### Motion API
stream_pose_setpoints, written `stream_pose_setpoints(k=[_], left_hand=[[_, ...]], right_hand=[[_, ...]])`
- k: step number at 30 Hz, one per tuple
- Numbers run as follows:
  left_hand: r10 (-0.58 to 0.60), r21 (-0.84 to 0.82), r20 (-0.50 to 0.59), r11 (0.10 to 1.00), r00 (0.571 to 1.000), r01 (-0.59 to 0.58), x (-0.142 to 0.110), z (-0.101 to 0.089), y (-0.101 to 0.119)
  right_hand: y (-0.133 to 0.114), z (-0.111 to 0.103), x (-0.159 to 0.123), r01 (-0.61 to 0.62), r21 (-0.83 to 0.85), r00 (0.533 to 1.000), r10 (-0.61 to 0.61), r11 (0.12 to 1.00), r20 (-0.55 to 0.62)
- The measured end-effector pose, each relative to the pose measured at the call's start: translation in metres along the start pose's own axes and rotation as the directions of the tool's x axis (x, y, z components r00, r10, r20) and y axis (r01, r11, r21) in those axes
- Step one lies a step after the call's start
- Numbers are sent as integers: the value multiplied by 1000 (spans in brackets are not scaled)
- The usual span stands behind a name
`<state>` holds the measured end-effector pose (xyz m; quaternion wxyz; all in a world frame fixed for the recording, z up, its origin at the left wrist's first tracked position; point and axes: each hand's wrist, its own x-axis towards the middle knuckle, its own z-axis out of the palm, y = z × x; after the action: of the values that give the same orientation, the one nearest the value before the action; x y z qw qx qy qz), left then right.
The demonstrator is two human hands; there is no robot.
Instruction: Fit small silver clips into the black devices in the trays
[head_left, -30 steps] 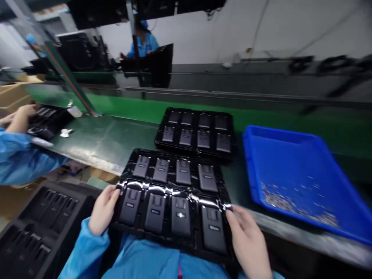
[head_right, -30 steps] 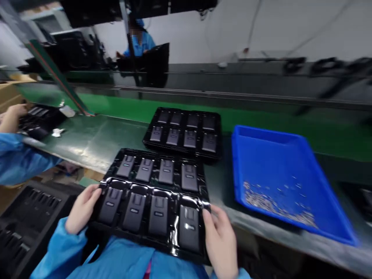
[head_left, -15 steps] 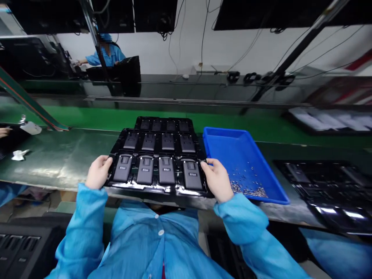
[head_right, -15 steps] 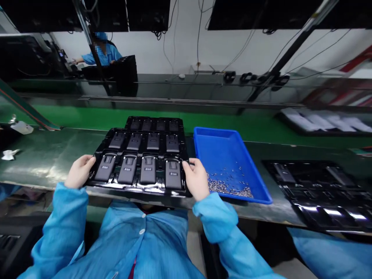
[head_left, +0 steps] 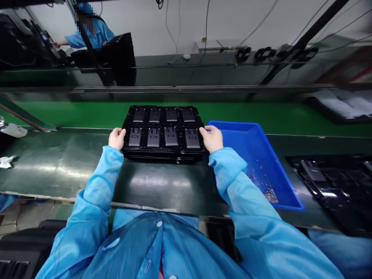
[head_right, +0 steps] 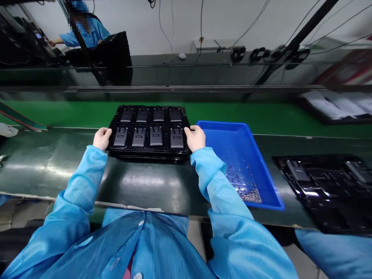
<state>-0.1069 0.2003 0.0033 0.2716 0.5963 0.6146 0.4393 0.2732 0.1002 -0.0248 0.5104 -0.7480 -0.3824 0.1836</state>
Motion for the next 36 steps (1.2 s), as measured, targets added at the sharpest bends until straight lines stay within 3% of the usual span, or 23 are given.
stream_pose_setpoints(k=[8,16,21,24,27,32,36], left_hand=[[-27,-49,41,998,999,29,-8,12,-34],[-39,-219,53,974,998,49,-6,18,-41],[-3,-308,75,951,997,26,-36,15,-43],[20,-297,-72,954,997,-40,-65,24,-47],[38,-257,-240,961,970,-101,-80,39,-52],[16,-234,-360,966,933,-107,-71,55,-57],[-13,-214,-420,973,907,-85,-67,56,-59]], right_hand=[[28,4,-11,28,-161,999,-32,987,-22],[31,4,-9,97,-202,995,-99,975,3],[36,-5,-28,102,-135,995,-103,986,4],[42,-5,-58,73,-23,997,-74,997,-34],[43,9,-84,56,164,989,-32,985,-144],[37,36,-90,142,205,916,-50,969,-397],[37,42,-85,153,229,885,-31,961,-464]])
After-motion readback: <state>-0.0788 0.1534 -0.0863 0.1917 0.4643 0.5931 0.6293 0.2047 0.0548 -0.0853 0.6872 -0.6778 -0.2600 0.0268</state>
